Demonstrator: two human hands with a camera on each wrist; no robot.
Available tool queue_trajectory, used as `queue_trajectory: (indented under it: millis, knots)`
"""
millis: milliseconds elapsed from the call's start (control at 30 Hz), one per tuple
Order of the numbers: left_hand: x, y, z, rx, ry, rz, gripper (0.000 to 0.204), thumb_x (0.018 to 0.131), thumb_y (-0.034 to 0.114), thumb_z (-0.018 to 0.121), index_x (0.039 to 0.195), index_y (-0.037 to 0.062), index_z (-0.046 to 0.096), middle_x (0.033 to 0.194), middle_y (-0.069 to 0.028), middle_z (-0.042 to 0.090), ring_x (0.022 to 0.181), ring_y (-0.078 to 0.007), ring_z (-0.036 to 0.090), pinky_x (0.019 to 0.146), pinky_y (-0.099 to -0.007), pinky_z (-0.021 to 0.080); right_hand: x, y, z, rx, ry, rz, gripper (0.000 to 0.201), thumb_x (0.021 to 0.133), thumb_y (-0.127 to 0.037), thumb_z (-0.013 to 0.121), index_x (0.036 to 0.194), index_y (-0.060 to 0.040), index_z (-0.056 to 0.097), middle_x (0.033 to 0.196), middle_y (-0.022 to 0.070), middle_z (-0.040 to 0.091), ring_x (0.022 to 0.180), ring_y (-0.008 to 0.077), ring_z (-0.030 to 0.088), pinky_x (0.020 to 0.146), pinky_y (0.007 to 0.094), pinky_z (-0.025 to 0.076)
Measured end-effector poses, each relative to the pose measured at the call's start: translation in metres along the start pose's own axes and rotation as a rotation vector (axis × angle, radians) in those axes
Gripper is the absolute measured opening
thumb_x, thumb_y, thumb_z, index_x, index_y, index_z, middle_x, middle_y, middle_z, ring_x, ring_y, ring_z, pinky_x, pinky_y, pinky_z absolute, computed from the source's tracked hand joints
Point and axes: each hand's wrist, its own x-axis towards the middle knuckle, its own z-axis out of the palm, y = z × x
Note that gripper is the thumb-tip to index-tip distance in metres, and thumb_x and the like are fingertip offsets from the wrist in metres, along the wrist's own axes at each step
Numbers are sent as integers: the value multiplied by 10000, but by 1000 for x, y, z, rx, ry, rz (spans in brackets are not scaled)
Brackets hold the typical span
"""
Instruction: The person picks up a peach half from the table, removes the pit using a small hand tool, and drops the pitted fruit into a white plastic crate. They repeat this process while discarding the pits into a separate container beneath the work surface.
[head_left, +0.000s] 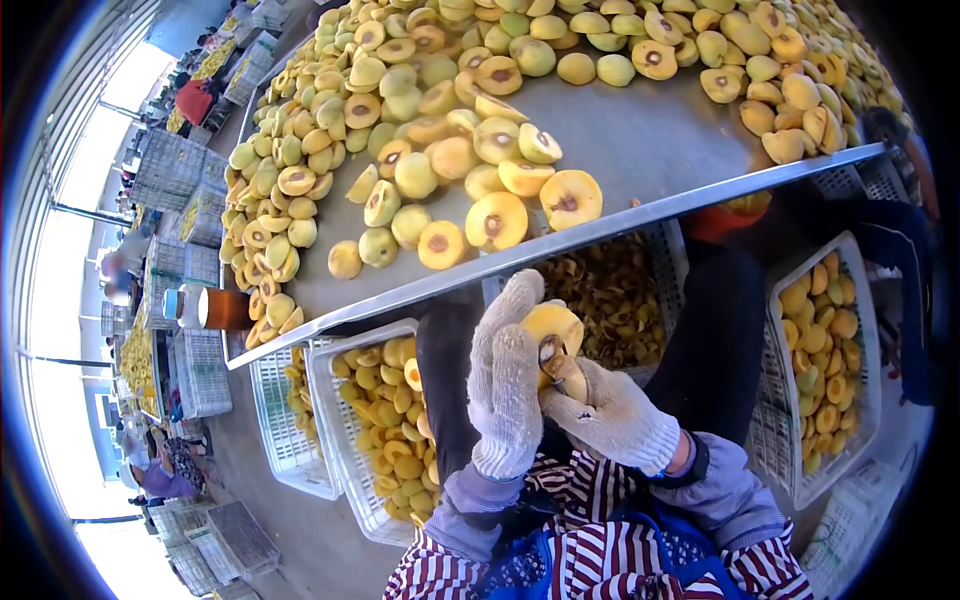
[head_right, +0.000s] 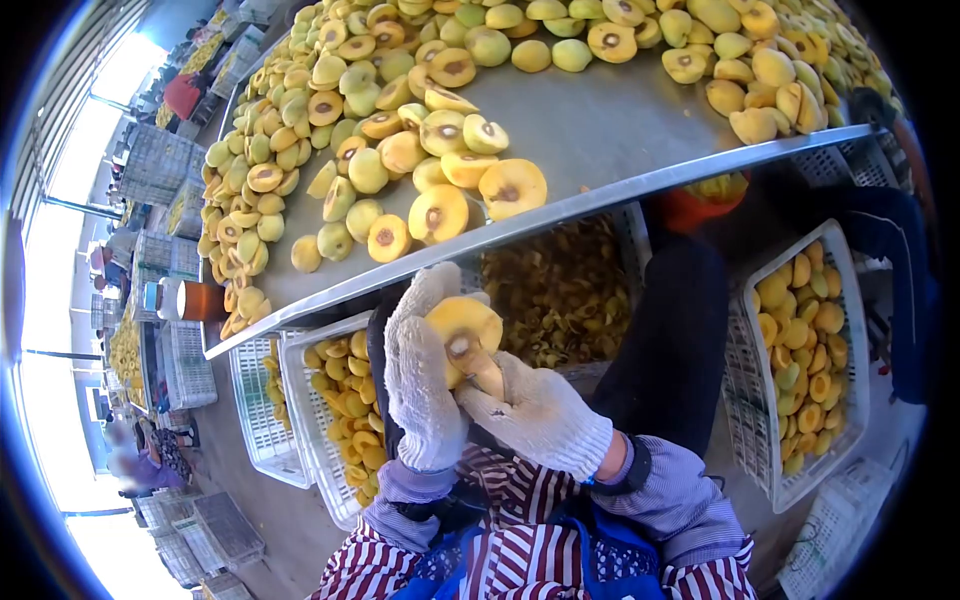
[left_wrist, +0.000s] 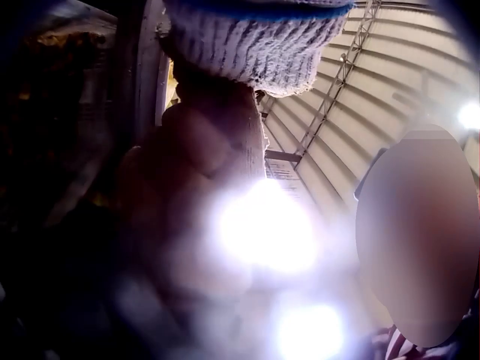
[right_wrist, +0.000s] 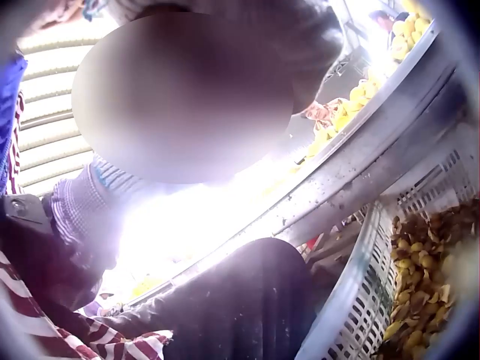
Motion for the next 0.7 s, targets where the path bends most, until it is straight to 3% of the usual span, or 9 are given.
queue_trajectory:
  millis: [100,167,300,400,500,600,667,700]
  knots:
    - [12,11,-6,102,-124,-84,492,1057,308,462,1391,-53,449,1428,-169,480,1234,-205,534,1034,-352,454,-3,-9,-2,228,-72,153,373,937,-331,637,1130,-17,577,803,146,660,699,300,657,655,380,511]
    - [9,7,-1,98,-92,-2,504,1056,318,464,1393,-56,444,1431,-177,475,1249,-226,527,1041,-369,451,-3,-18,-10,387,-120,224,355,929,-304,655,1108,-6,584,810,138,654,692,258,645,646,354,505]
    - [3,0,8,-164,-45,44,536,1050,343,469,1404,-57,430,1441,-189,458,1277,-276,511,1048,-408,450,-5,-9,-4,338,-22,139,346,927,-300,668,1099,-8,597,848,103,667,728,206,652,662,331,514]
    - [-3,-4,13,-91,-10,141,547,1047,362,463,1410,-46,426,1450,-191,448,1274,-305,516,1046,-427,454,-4,-3,-2,188,37,49,339,940,-292,655,1092,5,597,862,70,673,762,193,663,682,330,523]
    - [-2,-7,12,192,-10,182,660,1015,516,452,1414,-9,430,1397,-166,496,1220,-306,553,1022,-423,476,-6,-8,-6,287,-18,85,335,952,-289,640,1076,18,592,852,61,674,757,196,676,665,329,525]
    - [13,9,1,217,-186,-22,535,1048,379,460,1412,-13,444,1437,-177,459,1264,-271,526,1063,-389,432,-10,-12,-11,457,-94,141,312,965,-286,621,1056,11,591,735,56,650,609,165,646,535,291,490]
    - [18,8,3,123,-198,-85,579,1046,383,466,1462,-10,375,1446,-165,451,1271,-238,517,1068,-360,420,-8,-17,-21,569,-161,239,279,974,-273,607,1048,-4,593,636,35,614,481,116,584,430,252,434]
    - [19,4,8,40,-184,-84,602,1045,389,467,1480,-8,347,1451,-162,447,1273,-233,514,1071,-357,417,-8,-18,-17,602,-91,212,249,984,-255,594,1070,-22,584,532,0,538,375,65,476,349,209,335]
